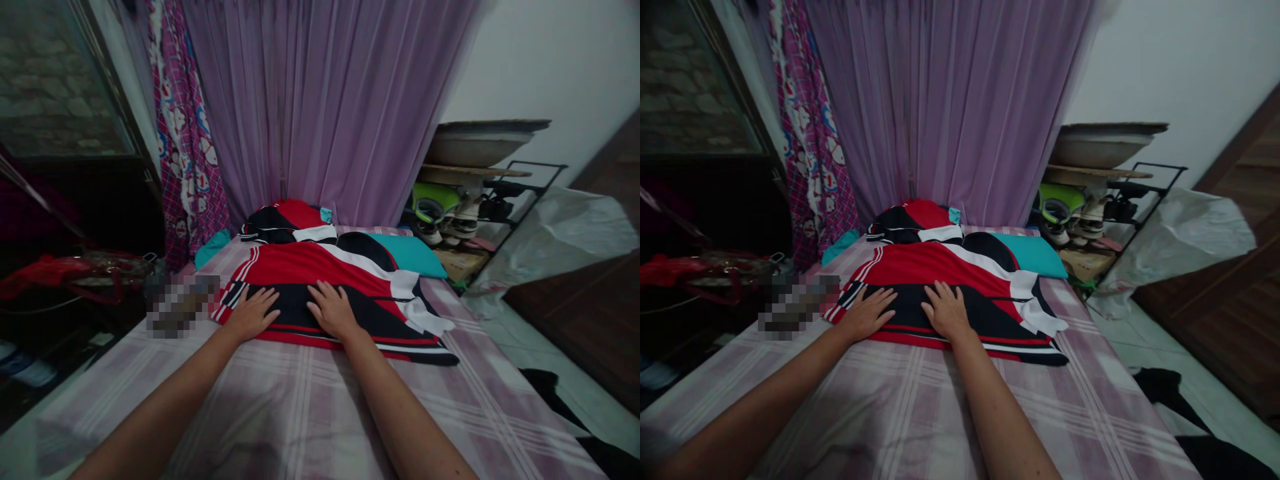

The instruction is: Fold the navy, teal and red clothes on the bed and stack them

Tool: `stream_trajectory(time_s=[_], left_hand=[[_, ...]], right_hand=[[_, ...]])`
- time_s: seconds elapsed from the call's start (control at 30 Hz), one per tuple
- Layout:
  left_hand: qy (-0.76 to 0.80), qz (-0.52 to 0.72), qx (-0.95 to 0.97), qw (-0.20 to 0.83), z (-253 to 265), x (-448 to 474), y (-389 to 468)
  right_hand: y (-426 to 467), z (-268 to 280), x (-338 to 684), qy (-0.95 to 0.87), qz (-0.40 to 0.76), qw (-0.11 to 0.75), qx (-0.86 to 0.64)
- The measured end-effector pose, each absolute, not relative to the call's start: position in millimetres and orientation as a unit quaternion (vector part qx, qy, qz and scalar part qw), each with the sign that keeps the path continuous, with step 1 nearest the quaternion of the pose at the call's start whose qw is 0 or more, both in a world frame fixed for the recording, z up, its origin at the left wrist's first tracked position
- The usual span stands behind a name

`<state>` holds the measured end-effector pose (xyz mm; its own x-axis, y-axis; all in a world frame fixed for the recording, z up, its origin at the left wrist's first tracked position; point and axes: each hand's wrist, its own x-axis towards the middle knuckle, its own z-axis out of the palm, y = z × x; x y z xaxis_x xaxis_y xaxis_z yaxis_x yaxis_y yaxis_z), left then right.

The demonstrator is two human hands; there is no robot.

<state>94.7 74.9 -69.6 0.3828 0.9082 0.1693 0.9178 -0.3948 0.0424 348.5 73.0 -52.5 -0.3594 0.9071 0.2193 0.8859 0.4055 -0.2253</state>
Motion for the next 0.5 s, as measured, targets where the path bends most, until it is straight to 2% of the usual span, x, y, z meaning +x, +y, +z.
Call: stream_trajectory(time_s=[0.1,0.33,0.5], left_hand=[[-0.542,-0.086,-0.835,0.029,-71,92,75],[-0.601,-0.111,-0.788,0.075,-72,50,86],[-0.631,-0.096,-0.770,0.000,-84,22,99]], right_hand=[[76,-68,357,-0.810,0.052,0.088,-0.577],[67,-76,426,-0.745,0.016,0.049,-0.665],[63,-76,445,-0.710,0.014,0.028,-0.703]])
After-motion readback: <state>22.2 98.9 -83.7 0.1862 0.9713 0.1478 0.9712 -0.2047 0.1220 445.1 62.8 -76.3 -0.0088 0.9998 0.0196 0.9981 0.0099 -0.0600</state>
